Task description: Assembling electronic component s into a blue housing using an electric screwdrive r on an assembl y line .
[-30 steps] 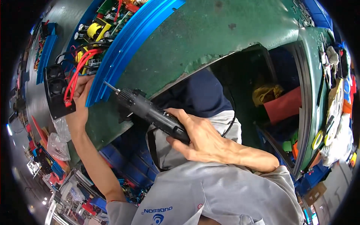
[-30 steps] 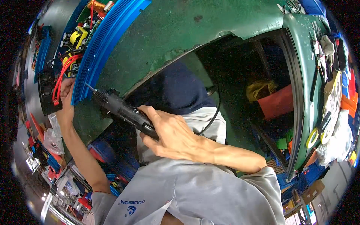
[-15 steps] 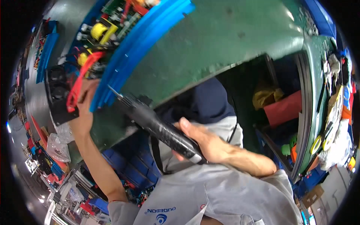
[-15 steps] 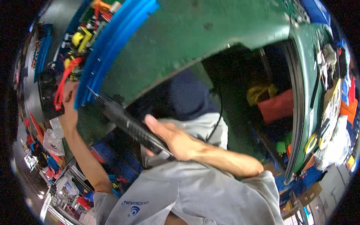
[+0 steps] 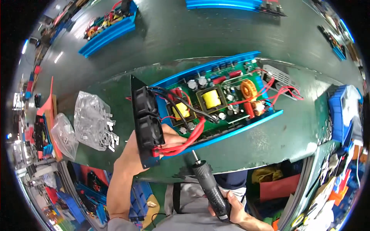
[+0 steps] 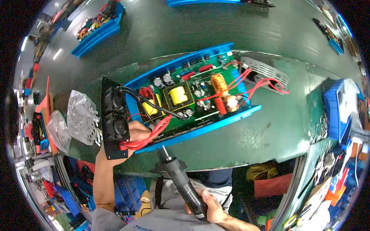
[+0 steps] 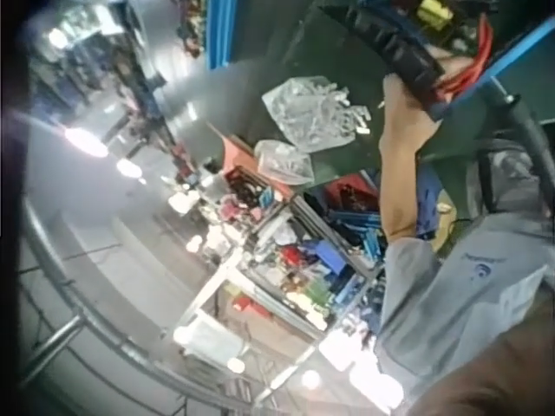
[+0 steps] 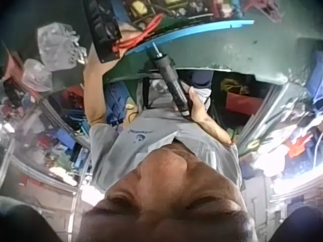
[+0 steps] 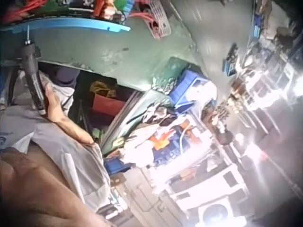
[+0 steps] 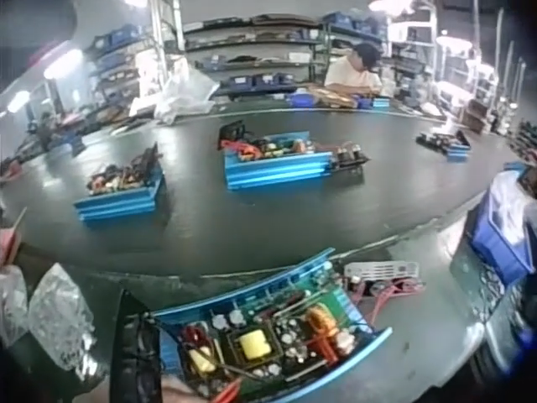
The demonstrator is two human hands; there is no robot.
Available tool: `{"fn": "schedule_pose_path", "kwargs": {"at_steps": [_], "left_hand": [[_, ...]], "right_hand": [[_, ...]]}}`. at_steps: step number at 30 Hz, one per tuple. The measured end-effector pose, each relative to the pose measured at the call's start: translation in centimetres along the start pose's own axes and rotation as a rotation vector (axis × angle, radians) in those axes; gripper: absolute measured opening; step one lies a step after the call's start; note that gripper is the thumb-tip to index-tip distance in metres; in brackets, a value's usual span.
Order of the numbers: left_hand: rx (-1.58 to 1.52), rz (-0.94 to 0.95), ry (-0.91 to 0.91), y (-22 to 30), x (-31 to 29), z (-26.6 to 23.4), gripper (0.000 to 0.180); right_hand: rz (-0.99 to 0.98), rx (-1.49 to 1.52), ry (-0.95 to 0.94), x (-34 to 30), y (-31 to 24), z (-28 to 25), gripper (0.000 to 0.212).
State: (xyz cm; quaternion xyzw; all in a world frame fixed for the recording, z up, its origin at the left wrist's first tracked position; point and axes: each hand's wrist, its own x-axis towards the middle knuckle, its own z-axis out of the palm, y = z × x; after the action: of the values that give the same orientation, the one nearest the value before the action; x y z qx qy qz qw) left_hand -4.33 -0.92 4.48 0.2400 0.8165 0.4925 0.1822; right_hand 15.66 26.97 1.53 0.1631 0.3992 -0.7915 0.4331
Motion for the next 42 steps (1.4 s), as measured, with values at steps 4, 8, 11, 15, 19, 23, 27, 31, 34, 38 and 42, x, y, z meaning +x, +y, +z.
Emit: {"fn": "schedule_pose_path", "kwargs": {"at_steps": [4, 8, 11, 15, 19, 23, 27, 31, 34, 38, 42], "left_hand": [[0.011, -0.110, -0.064, 1.3, -0.5, -1.0, 0.044], [0.050, -0.083, -0.115, 2.1, -0.5, -1.3, 0.054], [0.174, -0.045, -0.107, 2.0, -1.0, -0.4, 0.057], [0.322, -0.027, -0.110, 1.3, -1.6, 0.2, 0.062], [0.339, 0.057, -0.131, 0.1, -1.7, 0.0, 0.065], [0.354, 0.016, -0.111, 1.1, -2.6, -0.3, 0.077], [0.324, 0.103, 0.067, 1.0, -3.1, -0.5, 0.041], [0.347, -0.078, 0.414, 2.1, -6.7, -3.5, 0.021], [0.480, -0.324, 0.675, 1.4, -9.7, -4.0, 0.018], [0.535, -0.461, 0.730, -0.4, -10.7, -2.7, 0.016], [0.709, -0.393, 0.748, -2.0, -9.3, -1.8, 0.012]], "right_hand": [[0.032, -0.031, 0.019, 0.0, -0.1, -0.2, 0.082], [0.090, -0.144, 0.108, -0.1, -0.1, -0.1, 0.097], [0.037, -0.259, 0.181, -0.2, -0.1, 0.6, 0.098], [0.040, -0.164, 0.145, 0.0, 1.0, -0.1, 0.088], [0.105, 0.137, -0.060, 1.1, 1.4, -0.3, 0.095], [0.133, 0.203, -0.146, 1.1, 1.0, -0.5, 0.100], [-0.113, -0.366, 0.310, -0.5, 1.2, -1.9, 0.085], [-0.203, -0.561, 0.399, -3.7, 3.6, -6.4, 0.076], [-0.303, -0.495, 0.467, -2.0, 2.3, -4.2, 0.077], [-0.317, -0.517, 0.424, -1.2, 1.7, -3.8, 0.084], [-0.273, -0.559, 0.467, -0.8, 1.3, -3.6, 0.086]]}}
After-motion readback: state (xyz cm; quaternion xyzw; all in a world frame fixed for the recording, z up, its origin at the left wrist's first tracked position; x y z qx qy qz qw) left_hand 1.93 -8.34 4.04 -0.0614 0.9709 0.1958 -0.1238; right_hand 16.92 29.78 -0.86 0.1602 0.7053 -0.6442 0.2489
